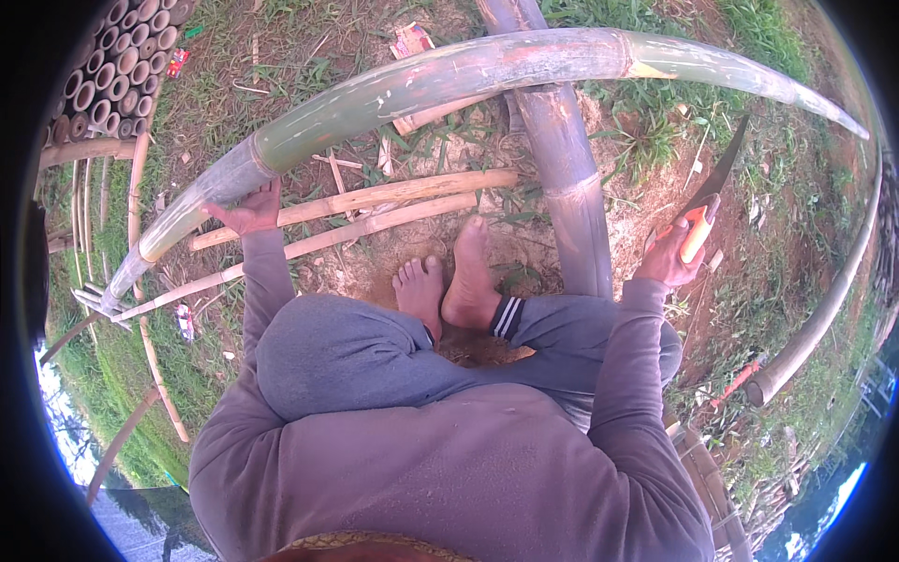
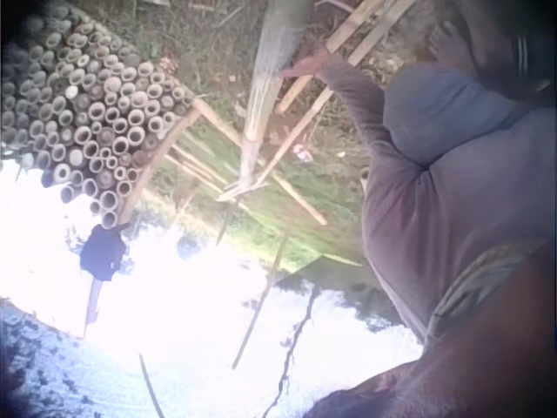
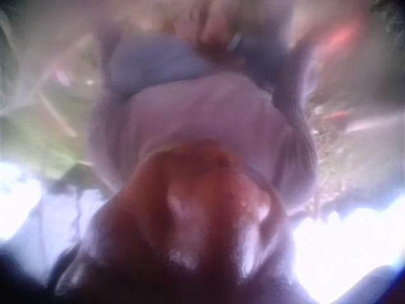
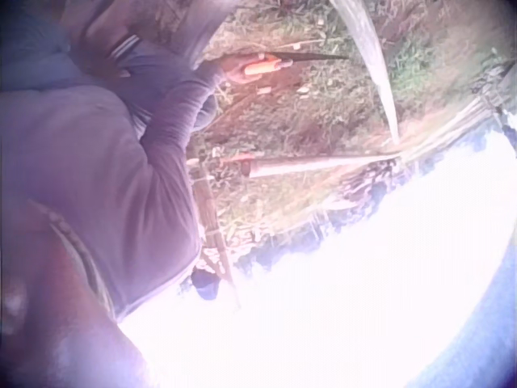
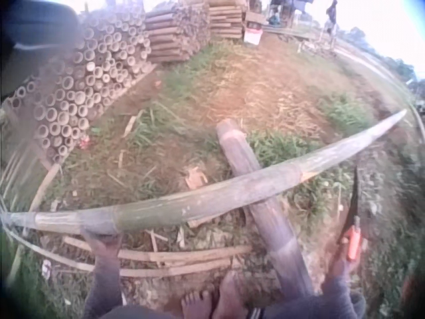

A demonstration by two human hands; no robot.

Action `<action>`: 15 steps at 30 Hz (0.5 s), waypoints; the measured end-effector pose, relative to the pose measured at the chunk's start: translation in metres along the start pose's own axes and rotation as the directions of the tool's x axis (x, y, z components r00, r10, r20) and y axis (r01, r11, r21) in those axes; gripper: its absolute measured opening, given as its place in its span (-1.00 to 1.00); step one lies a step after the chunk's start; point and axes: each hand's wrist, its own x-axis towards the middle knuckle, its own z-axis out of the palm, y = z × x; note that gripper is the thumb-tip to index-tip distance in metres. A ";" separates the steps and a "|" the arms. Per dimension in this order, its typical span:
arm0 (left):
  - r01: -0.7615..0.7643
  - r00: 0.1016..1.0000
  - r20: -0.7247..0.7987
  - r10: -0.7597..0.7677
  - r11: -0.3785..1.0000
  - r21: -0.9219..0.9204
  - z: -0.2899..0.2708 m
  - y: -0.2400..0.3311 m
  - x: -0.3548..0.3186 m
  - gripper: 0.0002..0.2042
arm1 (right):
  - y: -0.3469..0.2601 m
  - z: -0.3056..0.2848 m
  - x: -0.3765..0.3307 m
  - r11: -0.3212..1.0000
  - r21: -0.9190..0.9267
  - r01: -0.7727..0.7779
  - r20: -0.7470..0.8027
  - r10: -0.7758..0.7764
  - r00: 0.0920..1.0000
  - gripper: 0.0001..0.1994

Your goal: The person sits on the ground and uses a hand saw to cut a long bamboo pole into shorter sections. They position the bamboo on a makeshift support, saw through it, and then stack the cut pieces with other finished sections nearby.

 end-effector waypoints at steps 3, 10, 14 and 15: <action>-0.203 0.965 0.153 0.214 0.975 -0.084 0.014 -0.010 0.033 0.17 | 0.032 -0.010 0.009 0.983 0.111 -0.146 0.015 0.146 0.989 -0.75; -0.144 0.981 0.109 0.162 0.977 -0.159 0.009 0.002 0.004 -0.03 | 0.045 -0.022 0.011 0.974 0.188 -0.125 0.061 0.115 0.991 -0.80; -0.164 0.983 0.077 0.169 0.984 -0.073 0.011 0.020 -0.057 -0.04 | 0.051 -0.020 0.013 0.966 0.220 -0.134 -0.032 0.145 0.989 -0.79; -0.177 0.979 0.089 0.182 0.982 -0.062 0.008 0.023 -0.070 -0.04 | 0.049 -0.019 0.014 0.962 0.227 -0.154 -0.013 0.161 0.987 -0.81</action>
